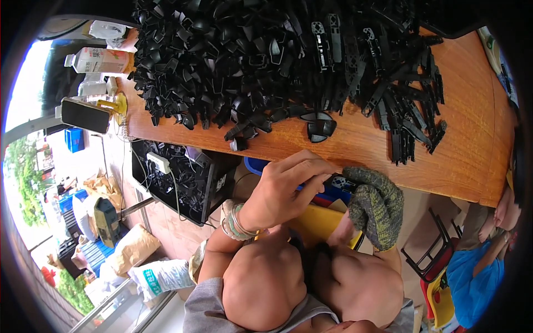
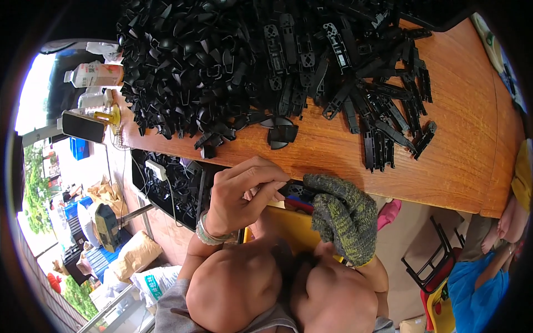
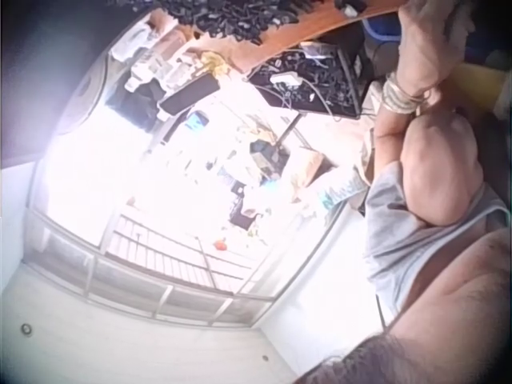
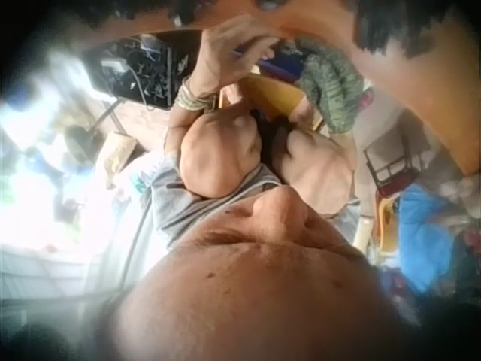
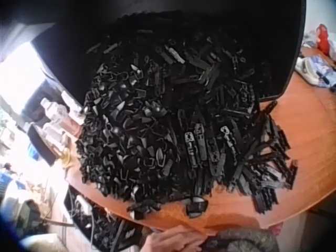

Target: The person repeatedly picks up small plastic pieces from a pile on the table and attaches them onto component parts by hand.

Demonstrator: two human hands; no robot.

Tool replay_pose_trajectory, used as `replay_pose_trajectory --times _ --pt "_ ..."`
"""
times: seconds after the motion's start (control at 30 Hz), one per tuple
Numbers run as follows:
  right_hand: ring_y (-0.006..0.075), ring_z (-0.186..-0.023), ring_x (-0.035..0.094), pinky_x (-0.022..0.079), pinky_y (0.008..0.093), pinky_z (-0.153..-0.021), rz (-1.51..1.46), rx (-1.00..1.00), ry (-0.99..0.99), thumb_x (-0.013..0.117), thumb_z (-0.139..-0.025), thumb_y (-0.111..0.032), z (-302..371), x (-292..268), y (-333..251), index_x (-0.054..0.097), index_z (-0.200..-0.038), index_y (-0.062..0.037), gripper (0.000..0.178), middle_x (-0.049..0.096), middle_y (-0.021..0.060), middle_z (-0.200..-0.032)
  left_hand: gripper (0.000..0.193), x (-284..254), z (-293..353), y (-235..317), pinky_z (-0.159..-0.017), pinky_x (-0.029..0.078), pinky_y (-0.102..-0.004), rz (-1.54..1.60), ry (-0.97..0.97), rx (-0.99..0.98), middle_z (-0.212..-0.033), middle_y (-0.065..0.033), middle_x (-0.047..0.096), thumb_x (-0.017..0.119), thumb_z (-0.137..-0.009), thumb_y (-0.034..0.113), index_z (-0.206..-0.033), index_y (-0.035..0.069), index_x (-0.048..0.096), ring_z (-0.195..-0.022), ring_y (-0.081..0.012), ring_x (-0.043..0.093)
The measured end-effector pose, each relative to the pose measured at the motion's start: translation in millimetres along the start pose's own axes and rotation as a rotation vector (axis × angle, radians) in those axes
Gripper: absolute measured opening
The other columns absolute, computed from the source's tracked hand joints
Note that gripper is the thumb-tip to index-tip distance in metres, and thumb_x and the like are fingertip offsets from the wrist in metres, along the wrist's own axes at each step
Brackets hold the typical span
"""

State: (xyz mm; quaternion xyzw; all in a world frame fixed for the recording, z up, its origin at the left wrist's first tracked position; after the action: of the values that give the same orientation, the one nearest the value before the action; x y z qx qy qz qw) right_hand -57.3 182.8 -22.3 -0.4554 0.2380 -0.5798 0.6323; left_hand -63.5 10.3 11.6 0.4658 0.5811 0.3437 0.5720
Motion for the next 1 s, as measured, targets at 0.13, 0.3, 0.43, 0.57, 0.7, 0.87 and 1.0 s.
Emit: replay_pose_trajectory --times 0.13,0.3,0.43,0.57,0.7,0.87,1.0 --pt "0.0057 -0.051 0.046 0.036 0.0202 -0.045 0.109 -0.076 0.0 0.054 -0.089 -0.013 3.7 -1.2 -5.3 0.059 -0.11 0.0005 0.025 0.056 0.0021 -0.069 0.015 4.1 -3.5 3.6 -0.054 0.051 -0.021 -0.044 0.002 0.05 -0.081 -0.0121 0.063 0.058 -0.075 -0.01 -0.088 -0.003 0.063 -0.063 -0.0147 0.065" --pt "0.0055 -0.05 0.045 0.036 0.0209 -0.045 0.175 -0.1 0.017 0.054 -0.089 -0.013 0.9 -3.5 3.4 0.06 -0.108 0.0006 0.024 0.054 0.0012 -0.064 0.01 15.6 1.3 -3.5 -0.051 0.048 -0.0228 0.048 0.051 0.0 -0.073 -0.0092 0.061 0.06 -0.079 -0.005 -0.088 -0.002 0.061 -0.057 -0.0138 0.061" --pt "0.0071 -0.05 0.047 0.037 0.0224 -0.046 0.296 -0.212 0.029 0.053 -0.088 -0.011 9.1 -1.6 3.5 0.061 -0.105 0.0005 0.022 0.056 0.0035 -0.066 0.011 20.3 7.9 -11.1 -0.048 0.041 -0.0339 -0.056 0.159 -0.108 -0.064 -0.0136 0.054 0.057 -0.085 0.005 -0.075 -0.001 0.054 -0.054 -0.0293 0.054" --pt "0.0187 -0.064 0.058 0.044 0.0299 -0.055 0.742 -0.757 0.072 0.052 -0.087 -0.006 14.4 4.8 1.9 0.061 -0.101 -0.0008 0.018 0.063 0.0111 -0.084 0.023 36.9 4.6 -8.5 -0.047 0.035 -0.0407 -0.048 0.135 -0.005 -0.058 -0.0174 0.046 0.046 -0.09 0.008 -0.07 -0.001 0.048 -0.051 -0.0375 0.046" --pt "0.0276 -0.079 0.059 0.046 0.036 -0.066 1.04 -0.681 0.171 0.051 -0.086 -0.004 20.9 -0.1 19.2 0.061 -0.1 -0.0015 0.017 0.062 0.014 -0.095 0.028 46.7 4.0 -10.2 -0.046 0.035 -0.0414 -0.055 0.16 -0.071 -0.055 -0.0175 0.045 0.045 -0.091 0.009 -0.065 -0.001 0.044 -0.049 -0.0372 0.047" --pt "0.0283 -0.082 0.057 0.046 0.0367 -0.071 0.331 -0.297 0.048 0.049 -0.088 -0.008 7.9 -0.3 11.6 0.061 -0.1 -0.0017 0.018 0.062 0.012 -0.093 0.027 50.4 4.1 -8.9 -0.044 0.034 -0.0413 -0.055 0.148 -0.089 -0.053 -0.0174 0.043 0.046 -0.092 0.01 -0.067 -0.001 0.045 -0.049 -0.0374 0.047" --pt "0.021 -0.071 0.058 0.046 0.0315 -0.065 0.4 -0.418 0.079 0.05 -0.089 -0.011 8.9 -3.1 4.3 0.061 -0.1 -0.0017 0.019 0.063 0.009 -0.088 0.026 52.7 -4.1 -3.1 -0.044 0.036 -0.041 0.017 0.104 -0.093 -0.055 -0.0167 0.046 0.05 -0.09 0.013 -0.069 0.0 0.046 -0.047 -0.0365 0.047"
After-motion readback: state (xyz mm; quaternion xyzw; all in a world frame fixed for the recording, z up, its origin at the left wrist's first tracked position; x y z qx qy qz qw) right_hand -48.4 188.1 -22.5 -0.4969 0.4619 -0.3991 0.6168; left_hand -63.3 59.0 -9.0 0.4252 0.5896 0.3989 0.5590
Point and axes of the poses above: each hand's wrist, its own z-axis away from the middle knuckle, its own x-axis out of the palm, y = z × x, the point moved 5 cm from there along -z, towards the middle knuckle
